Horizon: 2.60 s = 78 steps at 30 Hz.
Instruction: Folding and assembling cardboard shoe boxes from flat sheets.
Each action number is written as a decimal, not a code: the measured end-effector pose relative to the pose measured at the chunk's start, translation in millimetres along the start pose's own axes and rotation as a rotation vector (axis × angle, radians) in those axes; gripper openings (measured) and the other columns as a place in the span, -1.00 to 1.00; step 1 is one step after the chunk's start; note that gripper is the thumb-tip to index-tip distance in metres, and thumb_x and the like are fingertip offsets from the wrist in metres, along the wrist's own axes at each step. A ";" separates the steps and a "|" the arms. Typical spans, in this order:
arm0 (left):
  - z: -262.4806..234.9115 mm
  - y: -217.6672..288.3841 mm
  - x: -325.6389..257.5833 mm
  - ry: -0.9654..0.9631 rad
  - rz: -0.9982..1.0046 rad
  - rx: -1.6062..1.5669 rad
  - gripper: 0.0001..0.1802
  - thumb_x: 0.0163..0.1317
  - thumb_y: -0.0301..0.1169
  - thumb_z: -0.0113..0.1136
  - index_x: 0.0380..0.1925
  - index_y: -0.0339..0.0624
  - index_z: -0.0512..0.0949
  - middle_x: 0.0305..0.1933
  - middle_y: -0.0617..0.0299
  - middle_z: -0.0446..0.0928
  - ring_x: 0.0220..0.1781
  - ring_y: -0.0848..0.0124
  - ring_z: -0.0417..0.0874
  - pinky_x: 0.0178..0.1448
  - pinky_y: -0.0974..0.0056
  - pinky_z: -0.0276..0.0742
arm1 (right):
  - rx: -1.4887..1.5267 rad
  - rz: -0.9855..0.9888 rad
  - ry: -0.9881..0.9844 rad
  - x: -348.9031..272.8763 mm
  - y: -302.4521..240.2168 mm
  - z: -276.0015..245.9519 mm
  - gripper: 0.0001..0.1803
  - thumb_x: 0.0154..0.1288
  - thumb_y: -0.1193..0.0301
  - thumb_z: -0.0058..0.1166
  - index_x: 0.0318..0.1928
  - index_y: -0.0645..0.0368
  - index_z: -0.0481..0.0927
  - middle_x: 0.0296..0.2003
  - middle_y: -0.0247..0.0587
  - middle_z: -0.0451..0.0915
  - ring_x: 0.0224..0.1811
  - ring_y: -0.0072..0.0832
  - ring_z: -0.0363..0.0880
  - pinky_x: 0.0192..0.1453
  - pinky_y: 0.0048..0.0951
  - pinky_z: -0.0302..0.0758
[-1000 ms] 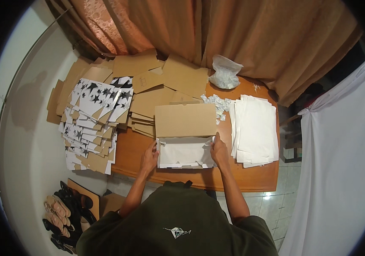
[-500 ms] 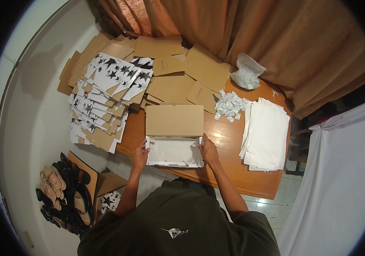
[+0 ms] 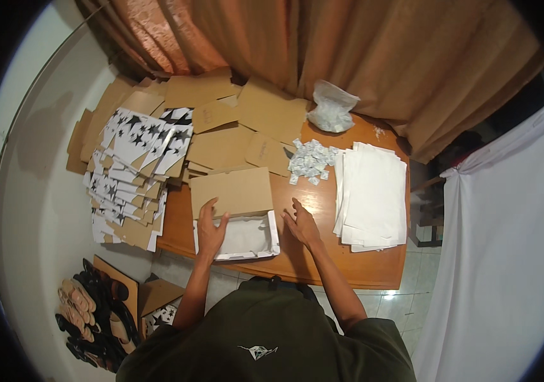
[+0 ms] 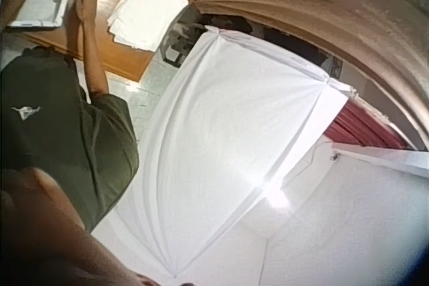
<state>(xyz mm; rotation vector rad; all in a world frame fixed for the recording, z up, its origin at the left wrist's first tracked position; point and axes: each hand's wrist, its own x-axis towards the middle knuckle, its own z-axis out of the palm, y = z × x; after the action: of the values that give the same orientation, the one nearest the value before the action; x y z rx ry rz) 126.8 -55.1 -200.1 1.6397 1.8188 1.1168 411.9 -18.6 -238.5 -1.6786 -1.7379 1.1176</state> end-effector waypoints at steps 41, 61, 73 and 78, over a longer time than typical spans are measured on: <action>268.6 84.1 124.9 -0.431 0.080 0.014 -0.87 0.31 -0.47 0.23 -0.19 -0.25 0.64 -0.23 0.05 0.64 -0.12 0.06 0.69 -0.01 0.08 0.60 | 0.092 -0.102 0.290 126.7 84.7 -83.2 -0.87 0.42 0.47 0.10 -0.16 0.28 0.64 -0.27 0.05 0.65 -0.19 -0.04 0.58 -0.04 -0.15 0.51; 19.2 -11.1 -27.8 -0.426 -0.240 -0.104 -0.73 0.33 -0.34 0.32 -0.10 -0.31 0.62 -0.20 0.07 0.71 -0.14 0.22 0.77 -0.06 0.19 0.64 | 0.131 -0.288 -0.349 12.0 -44.2 69.1 -0.78 0.34 0.47 0.22 -0.05 0.29 0.65 -0.25 0.05 0.75 -0.15 -0.19 0.77 -0.04 -0.29 0.64; -38.1 -63.3 70.0 -0.200 0.141 0.228 -0.63 0.24 -0.34 0.34 0.03 -0.13 0.56 0.09 0.00 0.58 0.21 -0.01 0.54 0.25 -0.07 0.48 | -0.403 -0.440 -0.029 67.8 -97.3 80.5 -0.57 0.18 0.41 0.31 0.08 0.18 0.59 0.11 0.07 0.56 0.21 0.08 0.46 0.27 -0.08 0.48; -28.8 -61.4 127.8 -0.394 0.203 0.527 -0.18 0.14 -0.32 0.45 0.40 0.04 0.28 0.44 0.14 0.37 0.51 0.12 0.27 0.45 -0.36 0.18 | -0.649 -0.443 0.042 115.8 -89.6 87.3 -0.01 -0.04 0.16 0.52 0.41 0.00 0.31 0.32 0.07 0.41 0.43 0.14 0.26 0.45 0.24 0.24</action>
<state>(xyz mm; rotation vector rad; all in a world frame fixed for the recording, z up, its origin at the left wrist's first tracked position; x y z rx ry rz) 42.6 62.2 -208.7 2.1926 1.7939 0.3404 273.9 81.5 -237.5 -1.4918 -2.4505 0.3274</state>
